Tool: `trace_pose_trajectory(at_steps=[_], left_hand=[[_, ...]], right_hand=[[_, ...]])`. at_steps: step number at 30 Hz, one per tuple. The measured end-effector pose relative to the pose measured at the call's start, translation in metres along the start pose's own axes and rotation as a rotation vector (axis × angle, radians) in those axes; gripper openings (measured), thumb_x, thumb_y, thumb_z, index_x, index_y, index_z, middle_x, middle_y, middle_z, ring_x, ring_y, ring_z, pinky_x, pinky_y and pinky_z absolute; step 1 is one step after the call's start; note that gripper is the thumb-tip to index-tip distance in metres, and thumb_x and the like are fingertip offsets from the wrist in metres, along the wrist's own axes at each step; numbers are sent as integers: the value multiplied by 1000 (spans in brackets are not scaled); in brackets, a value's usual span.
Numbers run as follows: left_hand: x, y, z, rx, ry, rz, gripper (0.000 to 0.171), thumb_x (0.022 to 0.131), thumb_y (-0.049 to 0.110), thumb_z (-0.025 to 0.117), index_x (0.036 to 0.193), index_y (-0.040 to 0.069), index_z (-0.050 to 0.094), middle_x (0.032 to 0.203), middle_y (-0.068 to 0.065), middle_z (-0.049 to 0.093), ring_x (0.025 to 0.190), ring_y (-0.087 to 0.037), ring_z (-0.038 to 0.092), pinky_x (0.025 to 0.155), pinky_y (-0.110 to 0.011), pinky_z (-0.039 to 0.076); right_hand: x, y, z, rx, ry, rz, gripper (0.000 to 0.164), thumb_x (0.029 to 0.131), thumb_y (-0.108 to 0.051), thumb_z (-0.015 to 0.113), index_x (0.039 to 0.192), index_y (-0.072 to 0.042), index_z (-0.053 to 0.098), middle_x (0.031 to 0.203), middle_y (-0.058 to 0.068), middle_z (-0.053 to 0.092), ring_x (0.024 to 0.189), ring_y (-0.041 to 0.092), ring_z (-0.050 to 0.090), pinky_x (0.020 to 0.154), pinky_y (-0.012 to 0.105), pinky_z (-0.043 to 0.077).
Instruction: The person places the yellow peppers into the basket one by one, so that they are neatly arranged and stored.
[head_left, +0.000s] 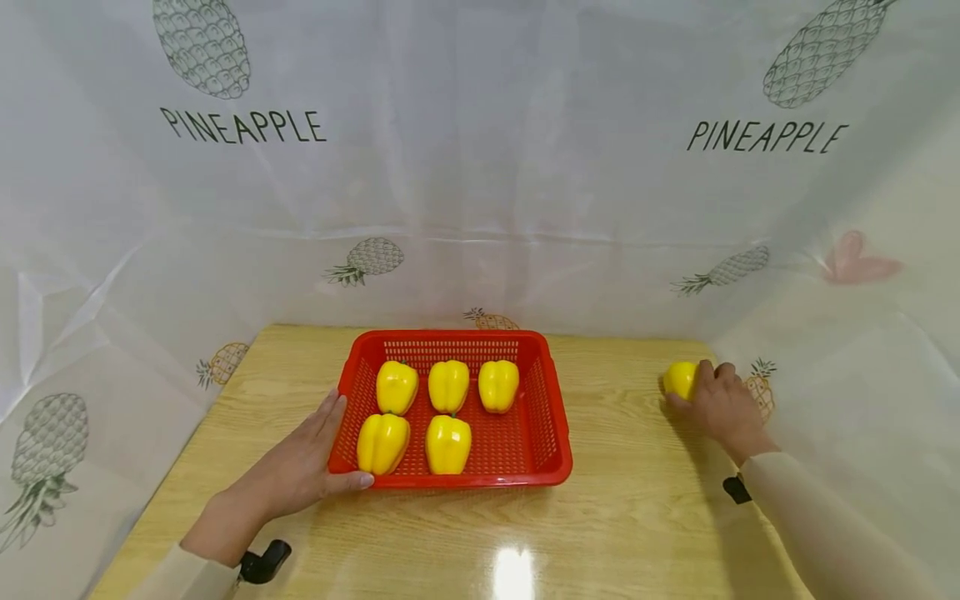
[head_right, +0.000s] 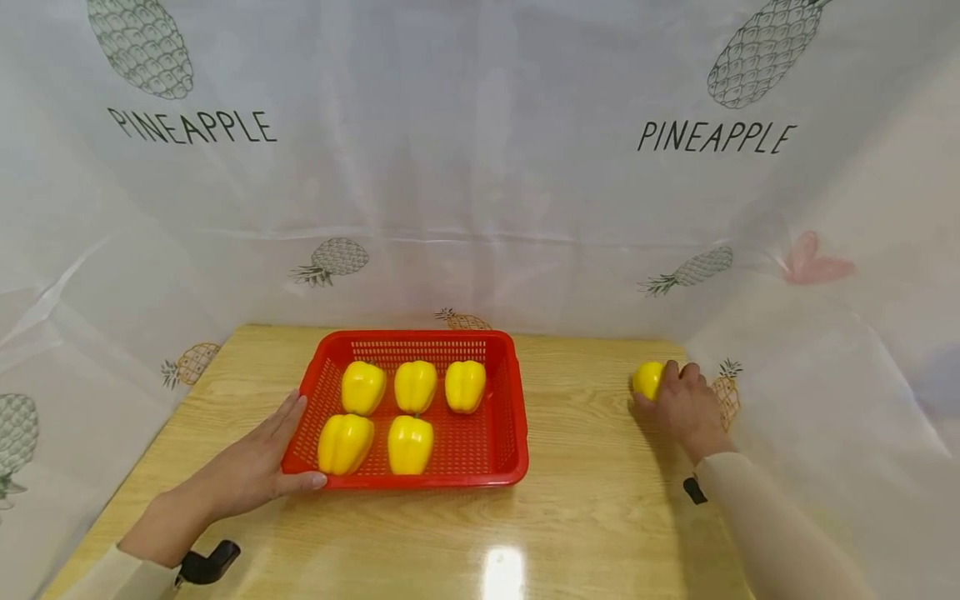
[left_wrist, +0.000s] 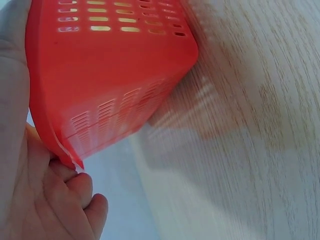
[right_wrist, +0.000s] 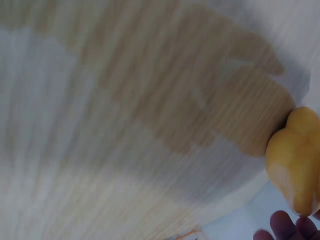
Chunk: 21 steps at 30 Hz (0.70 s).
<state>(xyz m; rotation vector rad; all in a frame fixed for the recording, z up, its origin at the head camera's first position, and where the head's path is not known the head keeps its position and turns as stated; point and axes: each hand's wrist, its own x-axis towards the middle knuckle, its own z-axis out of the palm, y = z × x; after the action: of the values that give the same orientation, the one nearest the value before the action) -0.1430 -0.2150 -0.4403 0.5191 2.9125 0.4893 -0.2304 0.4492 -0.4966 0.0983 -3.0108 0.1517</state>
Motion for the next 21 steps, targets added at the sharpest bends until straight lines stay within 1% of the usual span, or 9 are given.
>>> trace_pose_trajectory(at_steps=[2, 5, 7, 10, 14, 18, 21], left_hand=[[0, 1, 0, -8, -2, -2, 135, 82, 91, 56, 166, -7, 15, 175, -28, 10, 155, -53, 27, 119, -66, 37], [1, 2, 0, -17, -8, -5, 135, 82, 89, 58, 166, -7, 14, 175, -28, 10, 154, -55, 27, 119, -67, 37], [1, 2, 1, -18, -10, -7, 136, 81, 90, 58, 166, -7, 13, 175, -28, 9, 154, -55, 28, 118, -67, 37], [0, 1, 1, -14, -7, -5, 137, 81, 91, 56, 166, -7, 12, 175, -28, 9, 153, -56, 29, 118, -67, 38], [0, 0, 1, -10, 1, 1, 134, 83, 88, 60, 165, -8, 14, 175, -28, 9, 153, -56, 29, 118, -68, 37], [1, 0, 0, -8, -6, 6, 134, 83, 87, 61, 165, -9, 14, 175, -28, 10, 152, -57, 30, 118, -68, 37], [1, 0, -1, -5, -13, 10, 135, 83, 89, 58, 165, -8, 14, 175, -28, 9, 152, -57, 30, 118, -68, 37]], right_hand=[[-3, -8, 2, -28, 33, -2, 78, 99, -57, 66, 112, 15, 39, 89, 31, 39, 63, 35, 47, 44, 42, 46], [-8, -23, 5, -80, 72, -2, 81, 95, -63, 69, 110, 12, 41, 88, 29, 41, 64, 35, 47, 47, 46, 46], [-12, -34, 7, -108, 93, -8, 84, 92, -65, 70, 112, 12, 43, 89, 28, 43, 66, 35, 48, 51, 50, 48], [-14, -49, 10, -124, 99, -7, 89, 90, -70, 69, 115, 11, 44, 89, 26, 44, 67, 35, 49, 55, 50, 48], [-15, -65, 14, -145, 112, -1, 90, 88, -75, 67, 110, 9, 45, 86, 21, 43, 66, 33, 47, 54, 46, 43], [-16, -75, 14, -153, 106, 20, 91, 87, -80, 64, 105, 7, 44, 83, 19, 41, 65, 32, 43, 54, 43, 39], [-18, -79, 9, -139, 82, 37, 94, 88, -82, 61, 110, 8, 43, 86, 21, 44, 68, 35, 46, 56, 46, 41]])
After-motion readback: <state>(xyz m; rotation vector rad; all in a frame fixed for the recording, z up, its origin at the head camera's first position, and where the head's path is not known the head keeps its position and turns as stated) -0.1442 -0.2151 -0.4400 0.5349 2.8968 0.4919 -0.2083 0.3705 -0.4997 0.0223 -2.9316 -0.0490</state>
